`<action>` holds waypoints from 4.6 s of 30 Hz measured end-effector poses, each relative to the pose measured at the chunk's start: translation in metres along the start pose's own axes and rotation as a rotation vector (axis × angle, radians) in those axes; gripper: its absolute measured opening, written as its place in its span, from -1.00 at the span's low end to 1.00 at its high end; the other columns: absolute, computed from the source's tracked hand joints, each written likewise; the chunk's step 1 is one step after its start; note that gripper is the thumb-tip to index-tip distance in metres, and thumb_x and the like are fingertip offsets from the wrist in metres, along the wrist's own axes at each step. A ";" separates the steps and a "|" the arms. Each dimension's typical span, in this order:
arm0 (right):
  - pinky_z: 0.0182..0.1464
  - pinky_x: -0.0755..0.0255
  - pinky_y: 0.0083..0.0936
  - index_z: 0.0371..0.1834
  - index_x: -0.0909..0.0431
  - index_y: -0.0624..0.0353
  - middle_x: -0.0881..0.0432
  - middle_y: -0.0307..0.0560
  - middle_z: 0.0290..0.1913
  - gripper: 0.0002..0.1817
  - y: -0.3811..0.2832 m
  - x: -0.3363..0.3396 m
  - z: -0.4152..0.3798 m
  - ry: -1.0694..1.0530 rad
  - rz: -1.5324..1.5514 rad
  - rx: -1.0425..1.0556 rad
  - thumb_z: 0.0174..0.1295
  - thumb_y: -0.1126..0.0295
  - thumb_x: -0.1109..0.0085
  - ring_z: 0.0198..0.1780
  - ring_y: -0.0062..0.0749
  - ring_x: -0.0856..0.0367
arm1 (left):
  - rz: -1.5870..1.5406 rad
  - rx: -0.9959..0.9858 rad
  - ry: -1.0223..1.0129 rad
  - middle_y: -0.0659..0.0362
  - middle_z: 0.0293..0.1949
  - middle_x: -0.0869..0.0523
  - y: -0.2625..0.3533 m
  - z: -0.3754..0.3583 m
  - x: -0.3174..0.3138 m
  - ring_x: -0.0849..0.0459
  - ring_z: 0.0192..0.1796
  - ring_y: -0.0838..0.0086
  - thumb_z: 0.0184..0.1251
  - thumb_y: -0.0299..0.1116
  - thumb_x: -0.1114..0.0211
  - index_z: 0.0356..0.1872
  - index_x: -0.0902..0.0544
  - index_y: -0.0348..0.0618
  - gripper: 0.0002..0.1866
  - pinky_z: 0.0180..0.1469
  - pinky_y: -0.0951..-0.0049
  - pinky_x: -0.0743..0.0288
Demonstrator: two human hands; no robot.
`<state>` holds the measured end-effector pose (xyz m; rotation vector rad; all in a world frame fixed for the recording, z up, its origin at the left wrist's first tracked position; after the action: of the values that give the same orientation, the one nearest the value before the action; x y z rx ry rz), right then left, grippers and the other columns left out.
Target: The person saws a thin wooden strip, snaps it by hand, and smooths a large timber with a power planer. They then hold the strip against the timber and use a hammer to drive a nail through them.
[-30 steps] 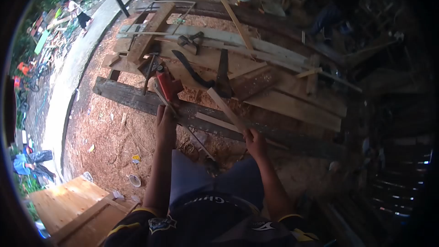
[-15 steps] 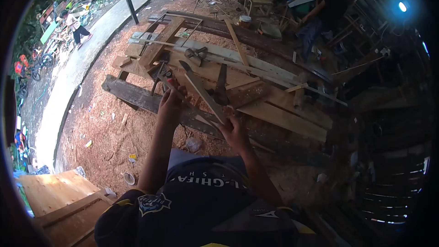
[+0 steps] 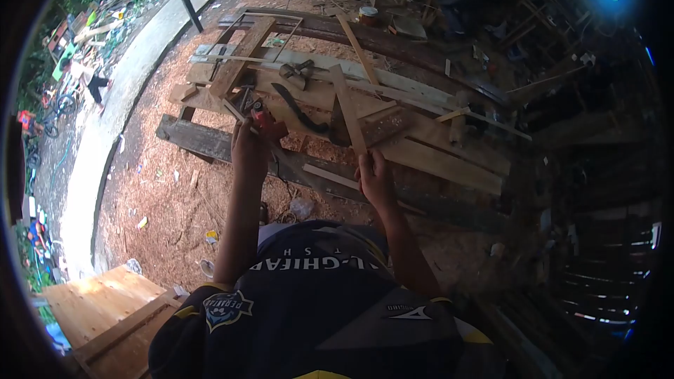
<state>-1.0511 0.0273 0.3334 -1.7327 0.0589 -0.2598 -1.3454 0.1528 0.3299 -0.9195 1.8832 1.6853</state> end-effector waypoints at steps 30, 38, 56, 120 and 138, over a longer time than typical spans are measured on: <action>0.15 -0.60 -0.28 0.14 -0.65 0.23 -0.75 0.02 0.00 -0.74 -0.011 -0.009 -0.060 0.046 -0.362 0.305 0.56 0.32 -0.31 0.09 -0.21 -0.79 | 0.850 -0.342 -0.542 0.17 -0.27 -0.72 0.034 -0.108 -0.123 -0.66 -0.25 0.57 0.53 -0.58 -0.33 0.03 -0.77 -0.32 -0.84 -0.18 0.49 -0.53; -0.15 -0.51 -0.39 0.08 -0.61 0.13 -0.57 -0.20 -0.21 -0.78 0.041 -0.014 -0.066 0.014 0.032 0.033 0.70 0.22 -0.10 -0.22 -0.49 -0.57 | 0.577 -0.281 -0.370 0.13 0.13 -0.77 0.024 -0.086 -0.101 -0.74 0.11 0.56 0.63 -0.51 -0.36 0.41 -0.56 -0.28 -0.58 0.13 0.49 -0.64; -0.48 -0.47 -0.49 0.02 -0.62 0.26 -0.62 -0.18 -0.50 -0.54 0.027 -0.034 -0.079 0.118 0.011 -0.022 0.80 0.08 0.12 -0.58 -0.54 -0.58 | 0.084 -0.055 -0.159 -0.06 0.28 -0.67 -0.002 -0.048 -0.003 -0.75 0.26 0.22 0.82 -0.42 -0.04 0.40 -0.50 -0.31 -0.68 0.42 0.25 -0.69; 0.41 -0.51 0.00 0.37 -0.62 -0.02 -0.68 0.24 0.28 -0.51 0.424 0.267 0.060 0.604 -0.532 -0.094 0.42 0.62 -0.16 0.38 0.19 -0.62 | 0.567 0.401 -0.025 0.00 0.20 -0.76 -0.247 -0.080 -0.005 -0.77 0.21 0.30 0.59 -0.48 -0.40 0.39 -0.51 -0.30 -0.55 0.27 0.27 -0.72; 0.23 -0.59 -0.36 0.30 -0.68 0.14 -0.77 -0.15 0.03 -0.72 0.319 0.205 0.016 0.253 -0.113 0.041 0.63 0.35 -0.23 0.14 -0.38 -0.74 | 0.559 0.443 -0.090 0.01 0.14 -0.82 -0.277 -0.103 -0.014 -0.84 0.14 0.32 0.61 -0.45 -0.41 0.41 -0.59 -0.34 -0.55 0.23 0.28 -0.77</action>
<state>-0.8149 -0.0529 0.0475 -1.6569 0.1398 -0.5596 -1.1232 0.0453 0.1664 -0.1430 2.4555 1.4402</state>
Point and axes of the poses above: each hand's wrist, its own z-axis towards the middle knuckle, its own x-axis out of the back of the hand, y = z × x, the point moved 2 cm from there along z, towards the middle knuckle
